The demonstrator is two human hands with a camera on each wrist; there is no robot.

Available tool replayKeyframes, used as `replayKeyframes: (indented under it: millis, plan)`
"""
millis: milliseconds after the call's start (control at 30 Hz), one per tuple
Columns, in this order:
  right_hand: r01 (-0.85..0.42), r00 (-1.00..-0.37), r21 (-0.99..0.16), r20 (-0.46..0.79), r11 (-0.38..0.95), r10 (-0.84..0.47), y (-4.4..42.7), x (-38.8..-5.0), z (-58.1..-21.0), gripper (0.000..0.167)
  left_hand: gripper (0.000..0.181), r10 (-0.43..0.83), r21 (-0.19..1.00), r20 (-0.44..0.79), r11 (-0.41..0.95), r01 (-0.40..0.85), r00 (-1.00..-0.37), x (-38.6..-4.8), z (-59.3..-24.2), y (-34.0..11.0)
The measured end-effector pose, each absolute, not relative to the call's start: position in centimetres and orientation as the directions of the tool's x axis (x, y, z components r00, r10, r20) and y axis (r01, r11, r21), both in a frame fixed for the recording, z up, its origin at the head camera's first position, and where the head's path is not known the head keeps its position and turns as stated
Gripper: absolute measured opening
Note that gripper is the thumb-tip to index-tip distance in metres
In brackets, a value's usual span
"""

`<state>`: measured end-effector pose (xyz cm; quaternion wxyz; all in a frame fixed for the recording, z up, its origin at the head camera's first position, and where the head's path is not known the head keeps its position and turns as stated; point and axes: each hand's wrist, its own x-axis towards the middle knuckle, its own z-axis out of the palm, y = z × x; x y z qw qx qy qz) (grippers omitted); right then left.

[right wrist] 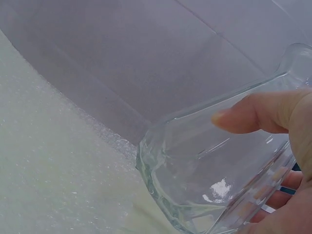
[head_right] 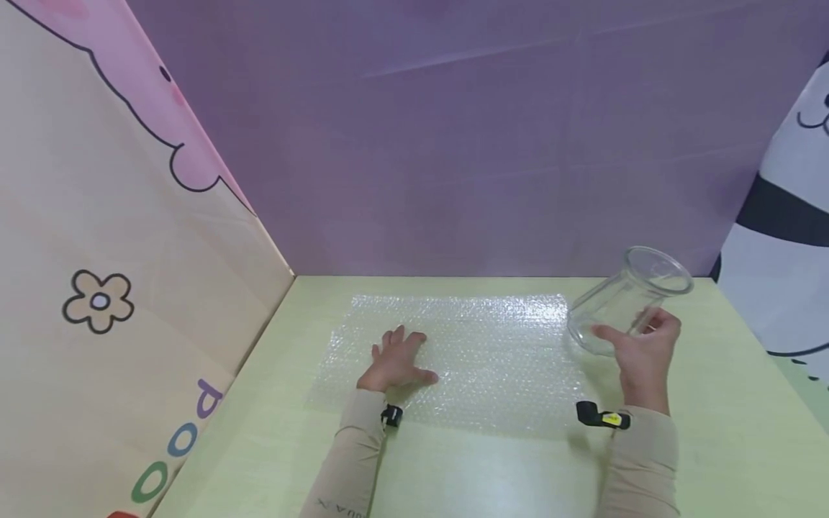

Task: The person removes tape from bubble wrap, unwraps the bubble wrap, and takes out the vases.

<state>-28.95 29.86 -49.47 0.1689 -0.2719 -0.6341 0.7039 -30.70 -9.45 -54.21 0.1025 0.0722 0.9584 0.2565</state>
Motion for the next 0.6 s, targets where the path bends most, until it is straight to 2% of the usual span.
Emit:
replayKeyframes:
  millis: [267,600]
  plan:
    - [0.107,-0.778,-0.987,-0.159,-0.121,0.608,30.16,-29.05,-49.88,0.085,0.089,0.191,0.498,-0.161,0.863,0.087,-0.968,-30.73,-54.26,-9.49]
    - [0.182,-0.782,-0.98,-0.191,-0.076,0.593,30.77,-29.01,-50.32,0.097,0.087,0.187,0.511,-0.151,0.855,0.086,-0.971,-30.69,-54.33,-9.43]
